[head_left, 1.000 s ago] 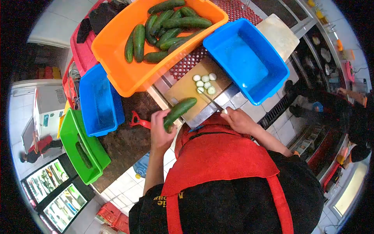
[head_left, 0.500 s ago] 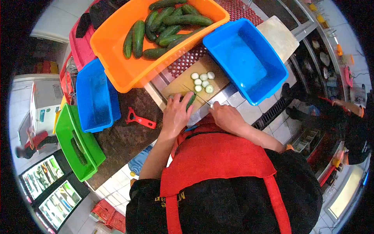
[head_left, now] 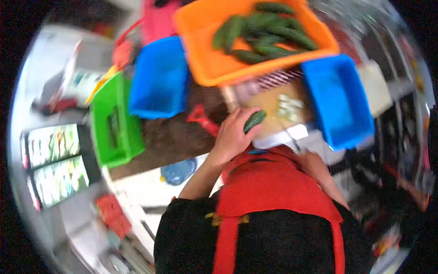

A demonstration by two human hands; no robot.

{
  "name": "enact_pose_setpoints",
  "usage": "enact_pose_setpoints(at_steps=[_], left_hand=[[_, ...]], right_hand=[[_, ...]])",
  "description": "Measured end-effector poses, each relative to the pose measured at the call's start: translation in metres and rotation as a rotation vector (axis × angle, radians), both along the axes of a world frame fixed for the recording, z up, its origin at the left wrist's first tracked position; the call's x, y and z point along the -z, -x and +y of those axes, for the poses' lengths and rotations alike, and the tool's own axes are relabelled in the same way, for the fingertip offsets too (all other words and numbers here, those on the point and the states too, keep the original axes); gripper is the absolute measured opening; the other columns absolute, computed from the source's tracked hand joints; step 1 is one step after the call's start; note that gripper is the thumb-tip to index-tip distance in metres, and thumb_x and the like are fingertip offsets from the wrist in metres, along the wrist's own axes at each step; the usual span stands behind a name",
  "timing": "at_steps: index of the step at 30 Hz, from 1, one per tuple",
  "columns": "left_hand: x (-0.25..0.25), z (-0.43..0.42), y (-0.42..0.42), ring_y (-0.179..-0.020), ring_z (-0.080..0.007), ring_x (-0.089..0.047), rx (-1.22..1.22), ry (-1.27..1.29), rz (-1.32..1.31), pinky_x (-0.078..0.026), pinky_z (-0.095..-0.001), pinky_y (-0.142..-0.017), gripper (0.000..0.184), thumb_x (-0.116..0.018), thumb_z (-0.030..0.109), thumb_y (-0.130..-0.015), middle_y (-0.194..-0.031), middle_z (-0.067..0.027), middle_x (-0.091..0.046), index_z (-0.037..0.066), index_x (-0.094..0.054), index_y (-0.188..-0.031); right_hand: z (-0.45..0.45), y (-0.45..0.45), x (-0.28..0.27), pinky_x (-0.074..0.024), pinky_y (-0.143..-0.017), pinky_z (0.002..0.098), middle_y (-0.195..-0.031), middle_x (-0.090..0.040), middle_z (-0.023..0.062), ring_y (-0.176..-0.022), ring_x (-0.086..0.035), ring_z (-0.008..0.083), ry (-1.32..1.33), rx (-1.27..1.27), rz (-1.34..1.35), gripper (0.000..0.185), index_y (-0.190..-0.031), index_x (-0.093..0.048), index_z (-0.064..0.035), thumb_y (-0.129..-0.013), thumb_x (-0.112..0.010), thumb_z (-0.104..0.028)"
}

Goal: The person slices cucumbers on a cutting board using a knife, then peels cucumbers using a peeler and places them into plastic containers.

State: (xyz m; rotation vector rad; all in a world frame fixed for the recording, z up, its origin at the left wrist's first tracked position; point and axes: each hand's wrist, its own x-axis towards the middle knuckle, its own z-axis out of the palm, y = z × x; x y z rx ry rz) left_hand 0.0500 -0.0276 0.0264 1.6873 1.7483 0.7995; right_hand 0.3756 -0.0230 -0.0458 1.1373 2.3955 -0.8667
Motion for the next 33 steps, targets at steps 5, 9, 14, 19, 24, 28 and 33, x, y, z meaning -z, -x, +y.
enact_pose_setpoints(at_steps=[5,9,14,19,24,28,33], left_hand=[[-0.099,-0.073,0.176,-0.118,-0.0326,-0.058,-0.805,-0.247,0.523,-0.047,-0.0415,-0.098,0.041,-0.072,0.020,-0.086,-0.126,-0.0163,-0.063,0.011,-0.063,-0.125],[-0.081,-0.136,0.346,-0.111,-0.0371,-0.061,-0.968,0.020,0.933,-0.049,-0.0432,-0.094,0.047,-0.072,0.024,-0.086,-0.124,-0.0189,-0.063,0.015,-0.060,-0.131],[-0.085,-0.039,0.291,-0.108,-0.0307,-0.063,-0.763,-0.322,0.612,-0.052,-0.0409,-0.091,0.040,-0.068,0.020,-0.090,-0.124,-0.0156,-0.063,0.005,-0.062,-0.127],[-0.086,0.130,0.129,-0.104,-0.0276,-0.066,-0.137,-0.302,0.172,-0.053,-0.0368,-0.088,0.036,-0.067,0.015,-0.089,-0.117,-0.0166,-0.066,0.003,-0.062,-0.122],[0.030,0.270,0.105,-0.111,-0.0384,-0.061,-0.127,-0.113,0.378,-0.049,-0.0470,-0.094,0.051,-0.073,0.022,-0.083,-0.122,-0.0206,-0.063,0.003,-0.055,-0.127],[0.035,0.287,0.083,-0.110,-0.0412,-0.060,-0.180,-0.156,0.563,-0.049,-0.0498,-0.094,0.046,-0.073,0.021,-0.081,-0.118,-0.0219,-0.063,0.007,-0.057,-0.121],[0.065,0.347,0.127,-0.116,-0.0368,-0.059,-0.184,0.116,0.474,-0.044,-0.0472,-0.099,0.068,-0.074,0.020,-0.079,-0.124,-0.0229,-0.063,0.012,-0.047,-0.141]], right_hand=[[0.021,0.009,-0.031,-0.0488,-0.081,0.0535,-0.102,-0.062,0.0258,-0.093,-0.061,0.0472,0.291,0.263,0.079,0.022,-0.106,-0.060,-0.0075,-0.099,-0.050,-0.026],[0.028,0.025,-0.039,-0.0469,-0.082,0.0563,-0.096,-0.064,0.0324,-0.097,-0.059,0.0508,0.198,0.279,0.200,0.033,-0.106,-0.057,-0.0008,-0.100,-0.051,-0.032],[0.042,0.042,0.000,-0.0488,-0.080,0.0541,-0.093,-0.066,0.0286,-0.090,-0.062,0.0487,0.004,0.195,0.423,0.038,-0.114,-0.059,-0.0010,-0.099,-0.055,-0.035],[0.066,0.042,0.005,-0.0496,-0.078,0.0517,-0.094,-0.067,0.0248,-0.089,-0.063,0.0465,0.143,0.326,0.323,0.037,-0.107,-0.064,-0.0039,-0.098,-0.053,-0.039],[0.065,0.039,0.015,-0.0484,-0.077,0.0556,-0.090,-0.066,0.0267,-0.087,-0.063,0.0472,0.009,0.344,0.313,0.039,-0.099,-0.063,-0.0012,-0.099,-0.052,-0.039],[0.044,0.042,0.034,-0.0486,-0.077,0.0557,-0.090,-0.066,0.0271,-0.087,-0.063,0.0468,-0.080,0.327,0.481,0.046,-0.102,-0.063,-0.0016,-0.100,-0.047,-0.045],[0.025,0.040,0.027,-0.0503,-0.077,0.0558,-0.093,-0.067,0.0253,-0.086,-0.065,0.0455,-0.003,0.465,0.461,0.043,-0.107,-0.062,-0.0056,-0.101,-0.046,-0.045]])
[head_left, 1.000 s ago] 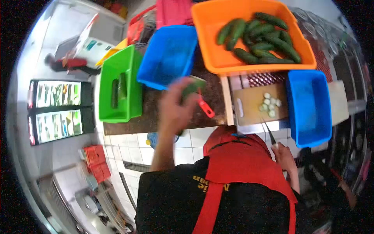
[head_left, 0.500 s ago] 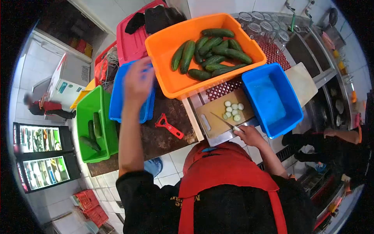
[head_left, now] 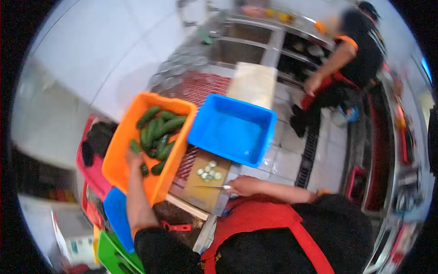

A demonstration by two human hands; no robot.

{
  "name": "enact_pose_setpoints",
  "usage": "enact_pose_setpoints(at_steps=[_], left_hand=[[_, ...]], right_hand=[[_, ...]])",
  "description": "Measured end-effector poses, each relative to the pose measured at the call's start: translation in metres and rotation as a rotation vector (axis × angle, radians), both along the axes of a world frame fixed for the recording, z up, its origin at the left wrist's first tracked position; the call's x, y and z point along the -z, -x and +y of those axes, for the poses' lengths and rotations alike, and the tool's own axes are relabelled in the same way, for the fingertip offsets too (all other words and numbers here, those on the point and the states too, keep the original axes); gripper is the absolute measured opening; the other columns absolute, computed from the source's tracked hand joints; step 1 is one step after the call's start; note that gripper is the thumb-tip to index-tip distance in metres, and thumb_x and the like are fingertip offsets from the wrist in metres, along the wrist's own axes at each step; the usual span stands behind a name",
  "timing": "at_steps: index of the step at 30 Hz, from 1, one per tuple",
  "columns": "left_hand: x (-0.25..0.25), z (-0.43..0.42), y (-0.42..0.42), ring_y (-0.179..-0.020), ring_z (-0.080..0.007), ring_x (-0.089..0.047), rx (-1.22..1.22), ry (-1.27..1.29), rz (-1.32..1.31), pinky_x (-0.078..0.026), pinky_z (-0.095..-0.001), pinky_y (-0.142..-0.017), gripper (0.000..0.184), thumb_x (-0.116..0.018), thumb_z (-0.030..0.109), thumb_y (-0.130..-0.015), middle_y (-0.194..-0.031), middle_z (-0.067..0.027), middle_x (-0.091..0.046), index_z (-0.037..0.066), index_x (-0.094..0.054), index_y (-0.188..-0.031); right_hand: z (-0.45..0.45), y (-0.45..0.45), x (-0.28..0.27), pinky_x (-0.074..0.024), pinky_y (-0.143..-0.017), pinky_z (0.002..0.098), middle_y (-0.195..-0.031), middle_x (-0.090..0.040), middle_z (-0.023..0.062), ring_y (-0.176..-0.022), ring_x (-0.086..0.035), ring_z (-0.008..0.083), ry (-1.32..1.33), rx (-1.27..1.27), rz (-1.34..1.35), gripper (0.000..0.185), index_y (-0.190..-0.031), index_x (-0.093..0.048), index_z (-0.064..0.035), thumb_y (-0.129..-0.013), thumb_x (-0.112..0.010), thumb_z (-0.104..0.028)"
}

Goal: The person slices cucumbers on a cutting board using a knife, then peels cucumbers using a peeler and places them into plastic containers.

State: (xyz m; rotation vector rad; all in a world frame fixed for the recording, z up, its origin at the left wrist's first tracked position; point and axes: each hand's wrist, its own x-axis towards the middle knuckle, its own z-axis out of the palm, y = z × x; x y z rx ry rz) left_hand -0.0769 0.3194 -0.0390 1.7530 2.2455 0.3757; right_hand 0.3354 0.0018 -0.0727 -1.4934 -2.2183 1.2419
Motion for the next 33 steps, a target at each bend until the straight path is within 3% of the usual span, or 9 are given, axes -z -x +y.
enact_pose_setpoints(at_steps=[1,3,5,8,11,15,20,26,33], left_hand=[[0.026,0.020,0.047,-0.117,-0.0361,-0.059,0.235,-0.312,0.085,-0.045,-0.0441,-0.099,0.081,-0.074,0.018,-0.079,-0.133,-0.0222,-0.057,0.011,-0.035,-0.150],[-0.069,-0.032,0.029,-0.130,-0.0305,-0.049,0.162,-0.270,-0.432,-0.039,-0.0401,-0.108,0.082,-0.070,0.011,-0.083,-0.145,-0.0182,-0.047,0.008,-0.028,-0.153],[-0.159,-0.101,-0.007,-0.135,-0.0276,-0.043,0.233,-0.396,-0.624,-0.033,-0.0387,-0.113,0.075,-0.065,0.006,-0.087,-0.147,-0.0163,-0.044,0.007,-0.029,-0.152],[-0.212,-0.197,-0.073,-0.134,-0.0262,-0.043,0.382,-0.610,-0.276,-0.033,-0.0378,-0.113,0.061,-0.063,0.008,-0.091,-0.144,-0.0149,-0.046,0.004,-0.037,-0.147],[-0.153,-0.265,-0.107,-0.122,-0.0334,-0.054,0.399,-0.359,-0.158,-0.040,-0.0401,-0.106,0.061,-0.073,0.014,-0.083,-0.131,-0.0190,-0.055,0.002,-0.048,-0.137],[-0.039,-0.317,-0.149,-0.106,-0.0430,-0.059,0.416,0.048,-0.182,-0.052,-0.0491,-0.087,0.059,-0.071,0.025,-0.086,-0.117,-0.0208,-0.055,0.015,-0.044,-0.137],[-0.030,-0.327,-0.168,-0.098,-0.0434,-0.061,0.405,0.114,-0.034,-0.052,-0.0507,-0.081,0.052,-0.068,0.026,-0.088,-0.112,-0.0196,-0.054,0.018,-0.047,-0.135],[-0.029,-0.322,-0.166,-0.095,-0.0435,-0.062,0.413,0.125,-0.007,-0.053,-0.0512,-0.078,0.051,-0.066,0.028,-0.090,-0.111,-0.0195,-0.054,0.020,-0.046,-0.137],[-0.032,-0.322,-0.169,-0.095,-0.0429,-0.062,0.446,0.132,0.025,-0.055,-0.0503,-0.077,0.052,-0.065,0.027,-0.091,-0.109,-0.0193,-0.053,0.020,-0.044,-0.138]], right_hand=[[0.001,-0.002,-0.002,-0.0505,-0.079,0.0550,-0.095,-0.067,0.0255,-0.088,-0.065,0.0451,0.018,-0.039,0.001,0.041,-0.110,-0.061,-0.0060,-0.100,-0.047,-0.044],[0.001,-0.007,-0.014,-0.0500,-0.082,0.0534,-0.097,-0.065,0.0274,-0.093,-0.064,0.0457,0.077,-0.081,-0.003,0.038,-0.115,-0.057,-0.0059,-0.100,-0.050,-0.040],[-0.003,-0.011,-0.005,-0.0482,-0.076,0.0534,-0.087,-0.064,0.0256,-0.087,-0.062,0.0469,0.026,0.021,0.230,0.030,-0.112,-0.053,-0.0066,-0.101,-0.049,-0.035],[0.001,-0.014,-0.028,-0.0489,-0.083,0.0548,-0.092,-0.063,0.0309,-0.093,-0.062,0.0489,0.117,0.020,0.211,0.039,-0.127,-0.042,-0.0033,-0.099,-0.050,-0.030],[0.010,-0.004,-0.057,-0.0475,-0.082,0.0574,-0.088,-0.063,0.0321,-0.091,-0.061,0.0522,0.218,0.031,0.143,0.045,-0.133,-0.031,-0.0029,-0.099,-0.049,-0.026],[0.008,0.021,-0.037,-0.0471,-0.079,0.0594,-0.083,-0.062,0.0344,-0.086,-0.060,0.0544,0.057,0.023,-0.030,0.032,-0.117,-0.038,-0.0006,-0.098,-0.050,-0.024],[0.005,0.046,-0.045,-0.0545,-0.067,0.0531,-0.075,-0.066,0.0248,-0.073,-0.068,0.0439,-0.164,-0.035,-0.319,0.025,-0.104,-0.046,0.0009,-0.098,-0.048,-0.023],[-0.007,0.036,-0.082,-0.0551,-0.069,0.0520,-0.080,-0.067,0.0261,-0.076,-0.069,0.0423,-0.041,-0.100,-0.348,0.024,-0.102,-0.046,0.0001,-0.098,-0.047,-0.024],[0.008,0.060,-0.023,-0.0544,-0.072,0.0515,-0.083,-0.068,0.0253,-0.082,-0.068,0.0427,-0.069,-0.071,-0.259,0.021,-0.102,-0.047,0.0012,-0.098,-0.044,-0.020]])
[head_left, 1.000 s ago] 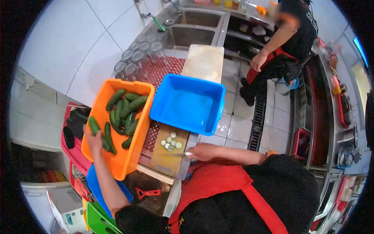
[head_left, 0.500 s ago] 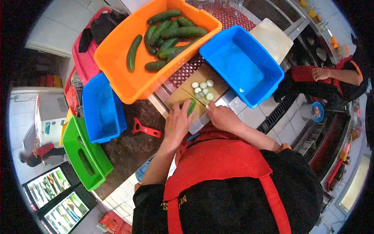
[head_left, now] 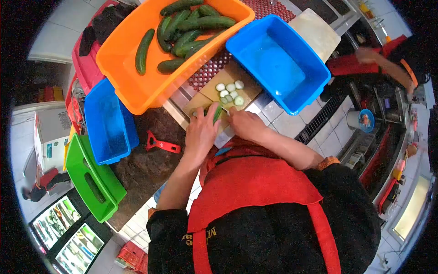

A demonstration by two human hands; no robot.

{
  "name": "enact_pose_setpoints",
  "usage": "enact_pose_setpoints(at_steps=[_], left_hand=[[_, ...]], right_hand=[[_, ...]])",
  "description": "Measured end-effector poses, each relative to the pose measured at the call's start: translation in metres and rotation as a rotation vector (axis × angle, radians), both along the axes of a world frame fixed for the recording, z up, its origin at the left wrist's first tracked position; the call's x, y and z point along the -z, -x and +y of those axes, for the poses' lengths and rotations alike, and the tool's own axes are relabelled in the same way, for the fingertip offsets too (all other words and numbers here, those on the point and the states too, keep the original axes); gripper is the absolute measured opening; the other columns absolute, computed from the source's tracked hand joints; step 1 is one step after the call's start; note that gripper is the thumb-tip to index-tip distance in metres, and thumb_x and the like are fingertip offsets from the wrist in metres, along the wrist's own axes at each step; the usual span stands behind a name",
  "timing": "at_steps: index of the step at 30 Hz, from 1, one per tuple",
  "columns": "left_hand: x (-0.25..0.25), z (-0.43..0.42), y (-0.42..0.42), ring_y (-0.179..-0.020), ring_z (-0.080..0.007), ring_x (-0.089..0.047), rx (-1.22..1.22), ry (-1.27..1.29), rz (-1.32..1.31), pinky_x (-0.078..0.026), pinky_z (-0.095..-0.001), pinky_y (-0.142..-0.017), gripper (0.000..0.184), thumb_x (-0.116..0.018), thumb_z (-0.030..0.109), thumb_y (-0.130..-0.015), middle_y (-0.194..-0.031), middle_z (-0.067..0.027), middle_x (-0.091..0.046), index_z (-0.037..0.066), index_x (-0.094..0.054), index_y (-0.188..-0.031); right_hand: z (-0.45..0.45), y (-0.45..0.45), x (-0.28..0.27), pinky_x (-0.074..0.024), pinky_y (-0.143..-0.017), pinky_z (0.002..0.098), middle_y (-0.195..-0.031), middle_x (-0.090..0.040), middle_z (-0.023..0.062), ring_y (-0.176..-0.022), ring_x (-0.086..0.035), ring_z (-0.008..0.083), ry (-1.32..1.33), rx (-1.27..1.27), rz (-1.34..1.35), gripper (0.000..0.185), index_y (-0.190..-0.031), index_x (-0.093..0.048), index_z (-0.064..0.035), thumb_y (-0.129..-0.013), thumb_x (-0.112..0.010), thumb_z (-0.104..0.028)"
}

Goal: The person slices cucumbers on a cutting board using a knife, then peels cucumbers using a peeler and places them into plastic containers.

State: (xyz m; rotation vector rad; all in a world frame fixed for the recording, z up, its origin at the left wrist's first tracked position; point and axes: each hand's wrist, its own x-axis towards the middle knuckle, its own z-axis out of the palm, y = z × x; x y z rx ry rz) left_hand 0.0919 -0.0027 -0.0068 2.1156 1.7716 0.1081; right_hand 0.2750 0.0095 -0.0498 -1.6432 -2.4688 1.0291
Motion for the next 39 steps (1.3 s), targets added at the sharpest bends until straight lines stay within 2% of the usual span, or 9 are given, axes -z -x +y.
enact_pose_setpoints(at_steps=[4,8,10,12,16,20,25,34,39], left_hand=[[0.010,-0.002,0.001,-0.094,-0.0434,-0.062,-0.002,-0.103,0.016,-0.055,-0.0518,-0.077,0.051,-0.065,0.028,-0.090,-0.108,-0.0196,-0.053,0.020,-0.047,-0.137],[-0.018,0.000,0.008,-0.101,-0.0395,-0.062,-0.102,-0.046,-0.182,-0.055,-0.0467,-0.082,0.056,-0.070,0.022,-0.087,-0.117,-0.0188,-0.053,0.012,-0.046,-0.137],[-0.038,-0.011,0.017,-0.114,-0.0351,-0.059,-0.226,-0.532,-0.589,-0.050,-0.0443,-0.097,0.067,-0.072,0.004,-0.082,-0.130,-0.0199,-0.053,0.003,-0.040,-0.140],[-0.049,-0.028,0.034,-0.120,-0.0296,-0.056,-0.355,-0.332,-0.955,-0.047,-0.0404,-0.101,0.072,-0.073,-0.005,-0.078,-0.136,-0.0193,-0.051,-0.002,-0.037,-0.140],[0.005,-0.049,0.062,-0.110,-0.0347,-0.055,-0.329,-0.307,-0.529,-0.046,-0.0434,-0.096,0.065,-0.077,0.003,-0.071,-0.112,-0.0195,-0.057,0.001,-0.050,-0.130],[0.009,-0.042,0.051,-0.106,-0.0356,-0.057,-0.191,-0.311,-0.146,-0.048,-0.0412,-0.096,0.070,-0.080,0.011,-0.068,-0.118,-0.0200,-0.049,0.006,-0.052,-0.132],[0.012,0.007,0.026,-0.109,-0.0409,-0.057,-0.125,-0.131,-0.208,-0.050,-0.0483,-0.091,0.051,-0.068,0.017,-0.084,-0.124,-0.0139,-0.053,0.019,-0.053,-0.133],[0.001,0.008,0.026,-0.106,-0.0406,-0.058,-0.085,-0.025,-0.107,-0.050,-0.0483,-0.090,0.052,-0.067,0.018,-0.085,-0.123,-0.0148,-0.053,0.020,-0.052,-0.134],[0.003,0.007,0.025,-0.103,-0.0412,-0.059,-0.074,-0.025,-0.098,-0.050,-0.0488,-0.088,0.053,-0.067,0.019,-0.084,-0.122,-0.0150,-0.054,0.020,-0.051,-0.135]], right_hand=[[-0.033,-0.038,0.017,-0.0532,-0.073,0.0542,-0.084,-0.068,0.0264,-0.082,-0.068,0.0441,-0.079,-0.065,-0.014,0.025,-0.105,-0.048,0.0009,-0.100,-0.043,-0.023],[-0.042,-0.061,-0.016,-0.0526,-0.073,0.0554,-0.083,-0.067,0.0274,-0.080,-0.067,0.0461,0.172,-0.010,-0.121,0.035,-0.106,-0.048,0.0024,-0.102,-0.044,-0.032],[-0.042,-0.066,-0.020,-0.0524,-0.073,0.0559,-0.082,-0.067,0.0280,-0.079,-0.066,0.0471,0.205,-0.012,-0.133,0.038,-0.106,-0.048,0.0032,-0.102,-0.044,-0.035],[-0.037,-0.070,-0.019,-0.0521,-0.071,0.0566,-0.079,-0.066,0.0300,-0.077,-0.066,0.0491,0.172,-0.029,-0.050,0.038,-0.105,-0.048,0.0037,-0.102,-0.045,-0.034],[-0.036,-0.070,-0.012,-0.0514,-0.069,0.0576,-0.075,-0.064,0.0302,-0.075,-0.064,0.0508,0.139,0.000,-0.003,0.036,-0.105,-0.048,0.0027,-0.102,-0.046,-0.034],[-0.025,-0.065,-0.040,-0.0502,-0.069,0.0586,-0.074,-0.064,0.0294,-0.073,-0.063,0.0511,0.142,0.027,0.049,0.035,-0.103,-0.048,0.0025,-0.102,-0.046,-0.033],[-0.006,-0.032,-0.028,-0.0506,-0.069,0.0571,-0.078,-0.065,0.0289,-0.076,-0.064,0.0489,-0.051,0.039,0.085,0.032,-0.106,-0.045,0.0024,-0.102,-0.045,-0.030],[0.005,-0.014,-0.045,-0.0534,-0.072,0.0558,-0.078,-0.066,0.0269,-0.080,-0.066,0.0476,0.090,-0.048,-0.054,0.027,-0.108,-0.047,0.0031,-0.100,-0.044,-0.022],[0.021,0.016,0.002,-0.0537,-0.073,0.0557,-0.087,-0.066,0.0291,-0.082,-0.067,0.0472,0.087,-0.023,0.018,0.027,-0.110,-0.048,0.0029,-0.099,-0.042,-0.021]])
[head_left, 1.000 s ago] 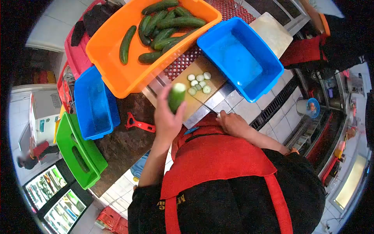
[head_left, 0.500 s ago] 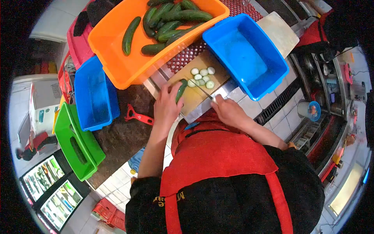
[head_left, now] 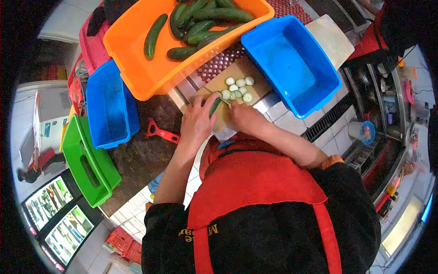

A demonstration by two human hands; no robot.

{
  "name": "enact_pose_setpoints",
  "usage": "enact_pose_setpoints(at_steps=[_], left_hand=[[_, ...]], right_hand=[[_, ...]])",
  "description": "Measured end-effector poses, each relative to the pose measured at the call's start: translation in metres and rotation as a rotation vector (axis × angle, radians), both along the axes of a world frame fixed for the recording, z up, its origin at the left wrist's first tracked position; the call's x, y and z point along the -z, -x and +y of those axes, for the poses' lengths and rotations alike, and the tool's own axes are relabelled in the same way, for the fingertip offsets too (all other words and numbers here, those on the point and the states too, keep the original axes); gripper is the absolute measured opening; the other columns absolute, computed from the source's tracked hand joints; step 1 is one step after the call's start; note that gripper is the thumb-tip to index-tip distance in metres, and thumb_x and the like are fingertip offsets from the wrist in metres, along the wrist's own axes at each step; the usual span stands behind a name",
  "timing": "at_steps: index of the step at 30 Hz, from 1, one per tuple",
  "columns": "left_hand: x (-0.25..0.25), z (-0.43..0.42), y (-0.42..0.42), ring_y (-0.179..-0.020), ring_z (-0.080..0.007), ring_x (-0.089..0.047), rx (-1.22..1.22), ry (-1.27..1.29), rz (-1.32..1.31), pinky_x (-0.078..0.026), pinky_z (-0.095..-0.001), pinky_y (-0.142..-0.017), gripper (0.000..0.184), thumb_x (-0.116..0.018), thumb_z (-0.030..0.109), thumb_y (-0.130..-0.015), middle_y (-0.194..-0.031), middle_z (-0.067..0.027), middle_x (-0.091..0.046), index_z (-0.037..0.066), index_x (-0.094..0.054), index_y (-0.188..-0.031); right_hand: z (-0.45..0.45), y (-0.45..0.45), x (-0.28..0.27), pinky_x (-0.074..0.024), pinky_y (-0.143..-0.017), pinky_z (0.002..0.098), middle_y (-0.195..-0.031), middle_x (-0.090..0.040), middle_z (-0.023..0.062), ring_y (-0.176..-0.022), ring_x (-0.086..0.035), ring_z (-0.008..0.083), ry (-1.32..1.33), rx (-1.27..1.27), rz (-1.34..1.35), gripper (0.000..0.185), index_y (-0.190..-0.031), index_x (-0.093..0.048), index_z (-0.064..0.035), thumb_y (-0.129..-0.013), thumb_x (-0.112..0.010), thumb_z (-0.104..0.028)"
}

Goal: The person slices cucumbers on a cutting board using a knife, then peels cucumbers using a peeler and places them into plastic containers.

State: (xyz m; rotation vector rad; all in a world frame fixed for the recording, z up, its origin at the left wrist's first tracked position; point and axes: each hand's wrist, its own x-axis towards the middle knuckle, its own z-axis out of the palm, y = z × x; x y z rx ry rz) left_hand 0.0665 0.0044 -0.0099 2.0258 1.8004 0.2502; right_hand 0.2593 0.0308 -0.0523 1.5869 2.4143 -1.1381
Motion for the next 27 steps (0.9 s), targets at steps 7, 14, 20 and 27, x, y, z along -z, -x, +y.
enact_pose_setpoints(at_steps=[7,14,20,27], left_hand=[[0.002,-0.013,0.012,-0.108,-0.0405,-0.059,-0.100,-0.003,-0.184,-0.050,-0.0478,-0.091,0.051,-0.068,0.020,-0.085,-0.122,-0.0163,-0.054,0.018,-0.052,-0.134],[-0.126,-0.076,0.226,-0.120,-0.0325,-0.055,-0.860,-0.662,0.247,-0.042,-0.0413,-0.104,0.046,-0.071,0.018,-0.086,-0.129,-0.0151,-0.061,0.008,-0.060,-0.130],[-0.065,-0.121,0.467,-0.108,-0.0347,-0.064,-1.015,-0.372,0.485,-0.051,-0.0425,-0.093,0.049,-0.071,0.019,-0.086,-0.127,-0.0166,-0.063,0.011,-0.059,-0.133],[-0.083,0.137,0.157,-0.112,-0.0277,-0.062,-0.029,-0.093,-0.332,-0.049,-0.0381,-0.096,0.055,-0.066,0.021,-0.090,-0.130,-0.0165,-0.061,0.007,-0.049,-0.140]], right_hand=[[-0.059,-0.095,0.032,-0.0505,-0.084,0.0551,-0.097,-0.064,0.0282,-0.096,-0.062,0.0477,0.200,-0.061,0.005,0.031,-0.113,-0.053,0.0028,-0.098,-0.046,-0.023],[-0.040,-0.107,-0.029,-0.0470,-0.080,0.0551,-0.096,-0.064,0.0309,-0.097,-0.060,0.0492,0.370,0.034,0.135,0.031,-0.107,-0.055,0.0000,-0.103,-0.047,-0.029],[-0.033,-0.097,-0.023,-0.0456,-0.079,0.0577,-0.095,-0.064,0.0309,-0.096,-0.060,0.0508,0.292,-0.096,0.139,0.038,-0.110,-0.052,0.0007,-0.102,-0.046,-0.036],[-0.013,-0.053,-0.013,-0.0460,-0.081,0.0599,-0.094,-0.064,0.0332,-0.093,-0.060,0.0527,0.178,-0.134,0.063,0.039,-0.113,-0.048,0.0004,-0.103,-0.044,-0.037]])
